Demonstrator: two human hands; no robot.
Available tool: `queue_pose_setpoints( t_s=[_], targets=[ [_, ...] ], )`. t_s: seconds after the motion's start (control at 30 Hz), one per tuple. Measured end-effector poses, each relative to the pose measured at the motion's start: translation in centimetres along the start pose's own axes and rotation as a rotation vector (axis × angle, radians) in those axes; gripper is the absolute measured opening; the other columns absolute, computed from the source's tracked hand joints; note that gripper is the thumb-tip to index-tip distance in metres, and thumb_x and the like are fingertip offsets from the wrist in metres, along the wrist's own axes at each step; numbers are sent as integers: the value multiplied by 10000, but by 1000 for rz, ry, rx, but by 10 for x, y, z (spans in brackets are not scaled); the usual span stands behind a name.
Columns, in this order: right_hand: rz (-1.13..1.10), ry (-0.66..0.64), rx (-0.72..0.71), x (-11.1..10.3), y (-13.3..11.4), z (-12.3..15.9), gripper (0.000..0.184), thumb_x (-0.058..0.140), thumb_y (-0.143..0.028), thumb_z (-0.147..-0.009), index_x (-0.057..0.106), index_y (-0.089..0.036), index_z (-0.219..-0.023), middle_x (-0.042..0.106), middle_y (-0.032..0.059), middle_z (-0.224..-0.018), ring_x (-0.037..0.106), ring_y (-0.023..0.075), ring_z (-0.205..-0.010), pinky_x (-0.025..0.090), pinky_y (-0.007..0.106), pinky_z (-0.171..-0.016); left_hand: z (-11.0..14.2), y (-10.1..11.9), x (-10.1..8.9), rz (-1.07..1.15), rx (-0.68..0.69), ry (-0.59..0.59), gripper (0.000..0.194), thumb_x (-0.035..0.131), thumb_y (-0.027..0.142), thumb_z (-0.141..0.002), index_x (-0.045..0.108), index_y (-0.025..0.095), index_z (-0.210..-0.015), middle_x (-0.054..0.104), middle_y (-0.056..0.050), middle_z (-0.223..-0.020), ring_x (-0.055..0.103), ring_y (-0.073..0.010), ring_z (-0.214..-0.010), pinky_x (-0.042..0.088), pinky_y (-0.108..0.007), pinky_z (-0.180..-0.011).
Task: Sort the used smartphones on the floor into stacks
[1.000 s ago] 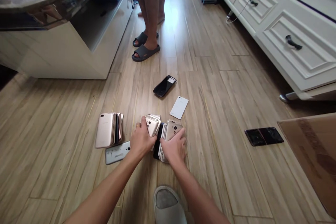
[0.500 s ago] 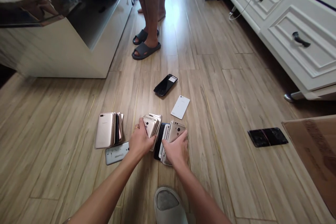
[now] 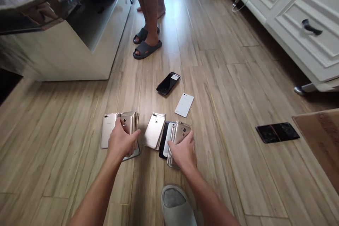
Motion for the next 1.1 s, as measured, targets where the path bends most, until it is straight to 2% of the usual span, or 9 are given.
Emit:
queue_pose_setpoints(
  t_s=[0.07,0.17,0.27,0.43,0.63,0.8,0.87,0.97,1.1],
  targets=[
    [13,-15,22,-1,-2,1,901,649,-513,-769,256,-153,-1496,558,231,-1401,597,404,-1252,524,508,-974,0,2,-4,-13,11,2,523,728,439,-802,467,225,-1201,674,-101,-1065,685,-343,-984,515,-413,-797],
    [81,-27,13,-5,-11,3,900,649,-484,-787,231,-153,-1512,538,234,-1424,584,420,-1265,525,524,-971,5,11,1,-89,-15,1,639,707,439,-819,424,199,-1339,644,-154,-1168,689,-369,-1004,528,-445,-809],
    [125,-14,-2,-9,-21,4,891,649,-460,-798,230,-135,-1514,547,233,-1400,597,418,-1243,527,518,-966,13,26,20,-177,-7,-58,789,685,401,-829,312,187,-1491,597,-211,-1284,685,-406,-1051,538,-479,-816],
    [153,3,-15,-7,-26,4,926,643,-453,-817,207,-83,-1545,526,255,-1411,569,427,-1282,503,522,-1015,26,52,55,-147,103,-123,802,646,315,-839,276,124,-1525,588,-237,-1268,683,-400,-1076,532,-464,-863],
    [176,2,-26,3,-30,7,1017,622,-476,-845,93,-50,-1603,476,285,-1456,521,435,-1333,503,544,-1013,29,62,73,-172,149,-88,863,639,329,-859,220,79,-1571,555,-258,-1315,685,-389,-1046,533,-445,-826],
    [147,-8,-76,9,-32,6,1136,634,-547,-841,24,28,-1607,408,322,-1518,452,442,-1409,455,507,-1088,27,62,84,-191,152,-143,868,646,346,-881,229,59,-1585,532,-280,-1376,680,-404,-1076,542,-445,-819],
    [40,-31,-104,8,-28,2,1134,631,-609,-834,71,-4,-1612,428,301,-1526,449,418,-1426,446,471,-1103,22,57,81,-126,153,-141,835,635,446,-911,278,71,-1565,545,-271,-1373,675,-409,-1095,538,-459,-858],
    [-130,-66,-74,3,-16,-7,961,647,-592,-830,261,-112,-1568,542,225,-1470,524,364,-1375,467,429,-1074,7,42,77,51,183,-185,731,602,520,-939,402,87,-1493,583,-257,-1368,640,-400,-1191,506,-465,-967],
    [-226,-178,33,4,1,-17,616,635,-604,-825,536,-184,-1265,695,152,-1253,657,323,-1171,520,398,-939,-14,13,91,361,118,-379,632,619,511,-937,545,75,-1389,651,-234,-1355,623,-347,-1247,464,-423,-1065]
  ],
)
Point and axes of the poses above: each hand's wrist, its own z-axis away from the middle knuckle, its own x-axis out of the palm, y = z × x, the point moved 6 cm from there along -z, towards the middle knuckle
